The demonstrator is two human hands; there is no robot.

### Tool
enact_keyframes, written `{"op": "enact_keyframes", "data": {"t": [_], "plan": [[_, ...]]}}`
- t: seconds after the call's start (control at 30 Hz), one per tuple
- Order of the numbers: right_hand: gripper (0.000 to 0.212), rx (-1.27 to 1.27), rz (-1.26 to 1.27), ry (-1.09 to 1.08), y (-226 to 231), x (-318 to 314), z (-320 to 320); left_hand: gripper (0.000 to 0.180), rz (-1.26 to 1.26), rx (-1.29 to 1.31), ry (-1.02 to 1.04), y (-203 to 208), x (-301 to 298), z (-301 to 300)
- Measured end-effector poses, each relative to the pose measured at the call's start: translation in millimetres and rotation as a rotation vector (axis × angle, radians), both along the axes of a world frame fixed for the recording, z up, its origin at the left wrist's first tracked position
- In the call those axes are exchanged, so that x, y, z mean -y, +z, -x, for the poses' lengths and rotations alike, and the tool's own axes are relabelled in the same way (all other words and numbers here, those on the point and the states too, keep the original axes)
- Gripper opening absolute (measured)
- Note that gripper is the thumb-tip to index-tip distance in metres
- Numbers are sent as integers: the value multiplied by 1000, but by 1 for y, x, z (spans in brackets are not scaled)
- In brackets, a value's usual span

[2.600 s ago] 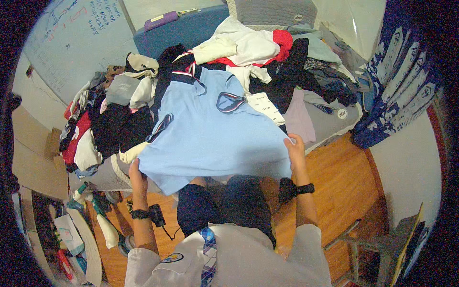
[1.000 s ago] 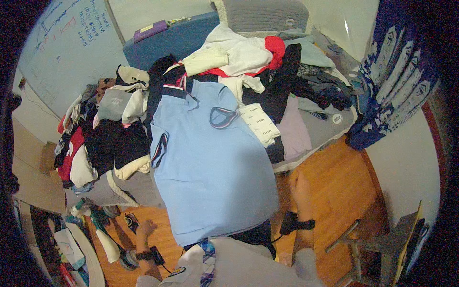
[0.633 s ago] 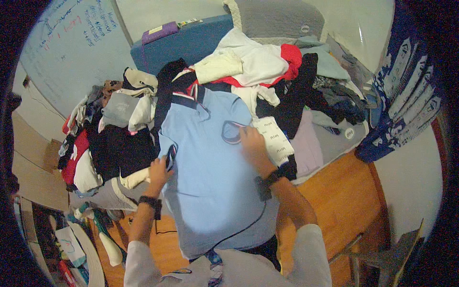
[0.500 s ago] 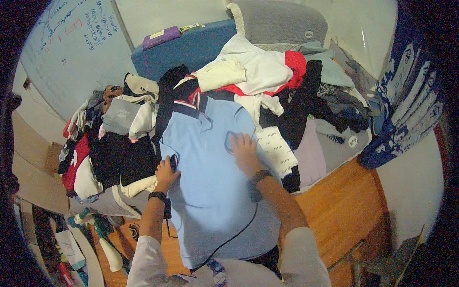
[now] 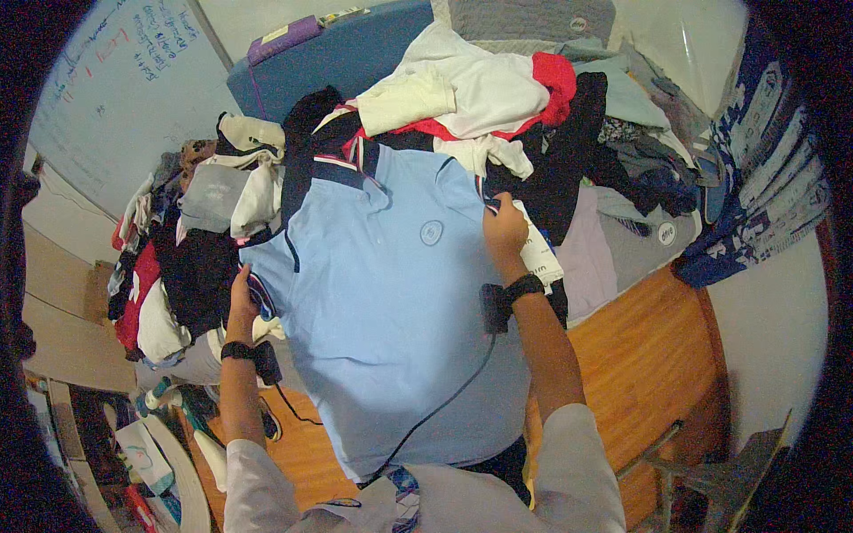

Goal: The person folds a light blue polo shirt on a wooden table. They smooth the fabric, fold the sleeves inward, fold the shirt in half, and then fold it again into a compact rectangle. The folded shirt is placed on a pile of other clothes.

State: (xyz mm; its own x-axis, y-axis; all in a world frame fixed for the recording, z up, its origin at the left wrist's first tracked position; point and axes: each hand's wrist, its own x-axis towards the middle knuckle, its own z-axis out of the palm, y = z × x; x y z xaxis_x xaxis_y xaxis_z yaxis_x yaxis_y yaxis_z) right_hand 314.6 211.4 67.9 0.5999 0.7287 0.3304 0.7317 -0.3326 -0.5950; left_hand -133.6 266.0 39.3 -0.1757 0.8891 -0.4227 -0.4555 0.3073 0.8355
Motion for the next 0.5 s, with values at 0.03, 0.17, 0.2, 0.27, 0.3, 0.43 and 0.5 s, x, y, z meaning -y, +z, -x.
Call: {"op": "enact_keyframes", "data": {"t": [0.03,0.17,0.2,0.27,0.3,0.43,0.5], "plan": [[20,-26,0,-18,4,-1,0,25,-51,-109,-18,7,1,-4],[27,29,-99,156,12,0,22,28,-211,-647,-175,21,1,-40],[28,-11,-73,325,12,1,31,32,-294,-807,-218,18,2,-56],[30,-37,-16,659,9,9,49,40,-272,-793,-305,5,10,-94],[30,-12,-15,843,9,15,54,45,-235,-586,-344,-3,16,-111],[34,123,183,1011,11,29,49,54,-456,-971,-542,-20,30,-132],[36,243,219,919,10,30,42,55,-696,-1357,-610,-22,38,-123]]}}
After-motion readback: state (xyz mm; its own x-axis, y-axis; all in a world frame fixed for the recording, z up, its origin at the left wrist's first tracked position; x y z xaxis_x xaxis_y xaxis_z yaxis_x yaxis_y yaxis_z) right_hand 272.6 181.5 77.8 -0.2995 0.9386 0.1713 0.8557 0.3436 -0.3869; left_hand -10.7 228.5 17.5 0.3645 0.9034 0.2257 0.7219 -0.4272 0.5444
